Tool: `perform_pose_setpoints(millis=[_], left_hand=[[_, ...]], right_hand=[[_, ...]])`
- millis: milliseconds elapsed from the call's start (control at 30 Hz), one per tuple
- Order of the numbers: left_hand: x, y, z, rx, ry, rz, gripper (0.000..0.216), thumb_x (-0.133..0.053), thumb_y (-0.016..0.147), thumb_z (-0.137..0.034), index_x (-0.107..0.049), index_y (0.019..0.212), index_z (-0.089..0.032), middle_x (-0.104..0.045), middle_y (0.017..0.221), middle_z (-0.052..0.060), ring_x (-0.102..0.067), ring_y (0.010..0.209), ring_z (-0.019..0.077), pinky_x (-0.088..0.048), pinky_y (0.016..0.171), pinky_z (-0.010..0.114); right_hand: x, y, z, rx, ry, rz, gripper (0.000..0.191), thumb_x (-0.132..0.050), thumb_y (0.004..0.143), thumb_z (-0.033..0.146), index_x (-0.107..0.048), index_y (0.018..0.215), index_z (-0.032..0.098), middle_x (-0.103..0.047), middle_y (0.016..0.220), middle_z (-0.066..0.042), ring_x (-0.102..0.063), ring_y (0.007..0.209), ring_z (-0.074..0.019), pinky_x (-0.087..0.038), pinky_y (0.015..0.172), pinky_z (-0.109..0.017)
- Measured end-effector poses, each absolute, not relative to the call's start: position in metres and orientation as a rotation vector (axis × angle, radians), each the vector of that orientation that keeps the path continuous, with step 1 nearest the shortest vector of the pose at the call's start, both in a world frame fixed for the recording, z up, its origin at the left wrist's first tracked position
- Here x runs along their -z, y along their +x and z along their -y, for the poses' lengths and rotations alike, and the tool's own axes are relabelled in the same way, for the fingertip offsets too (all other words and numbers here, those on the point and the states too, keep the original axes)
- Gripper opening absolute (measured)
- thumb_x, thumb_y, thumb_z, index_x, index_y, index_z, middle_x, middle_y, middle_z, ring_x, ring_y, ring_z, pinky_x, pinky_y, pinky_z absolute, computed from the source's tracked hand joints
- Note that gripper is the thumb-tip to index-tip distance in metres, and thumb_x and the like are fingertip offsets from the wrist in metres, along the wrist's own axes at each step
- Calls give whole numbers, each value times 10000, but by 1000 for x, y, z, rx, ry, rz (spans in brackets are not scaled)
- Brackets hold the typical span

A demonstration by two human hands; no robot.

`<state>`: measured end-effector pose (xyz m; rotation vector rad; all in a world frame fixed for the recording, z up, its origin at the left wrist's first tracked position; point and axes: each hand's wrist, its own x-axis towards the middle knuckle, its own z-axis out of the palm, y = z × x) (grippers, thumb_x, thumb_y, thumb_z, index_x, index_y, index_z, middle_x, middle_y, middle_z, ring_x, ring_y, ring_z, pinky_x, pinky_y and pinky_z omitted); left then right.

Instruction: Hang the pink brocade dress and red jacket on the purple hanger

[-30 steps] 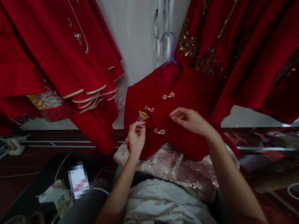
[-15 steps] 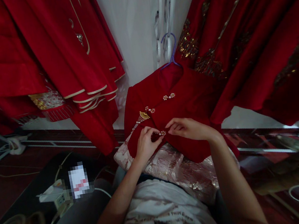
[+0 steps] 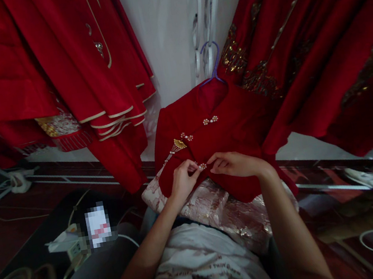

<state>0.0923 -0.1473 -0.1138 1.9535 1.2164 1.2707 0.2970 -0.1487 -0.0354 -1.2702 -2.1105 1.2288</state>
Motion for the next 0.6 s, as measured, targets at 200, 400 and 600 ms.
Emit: perform_pose_setpoints(millis=[200, 400, 600], left_hand=[[105, 89, 140, -1289, 1950, -1218, 155, -693, 768, -278, -606, 861, -191, -663, 764, -1, -633, 690, 123, -515, 671, 245], [85, 74, 130, -1032, 2222, -1116, 129, -701, 758, -277, -639, 826, -187, -640, 811, 14, -597, 703, 124, -478, 647, 241], [91, 79, 136, -1012, 2335, -1172, 67, -672, 778, -212, -642, 835, -194, -610, 837, 25, -586, 787, 158, -474, 716, 277]], right_hand=[[34, 303, 149, -1215, -1292, 2102, 302, -628, 811, 331, -609, 1070, 178, -710, 883, -55, -670, 790, -154, -534, 738, -305], [34, 307, 149, -1204, -1304, 2111, 323, -609, 823, 342, -595, 1096, 169, -699, 904, -65, -664, 799, -158, -532, 754, -318], [45, 303, 142, -1160, -1290, 2121, 317, -633, 808, 344, -609, 1074, 173, -683, 945, -66, -647, 881, -159, -523, 816, -327]])
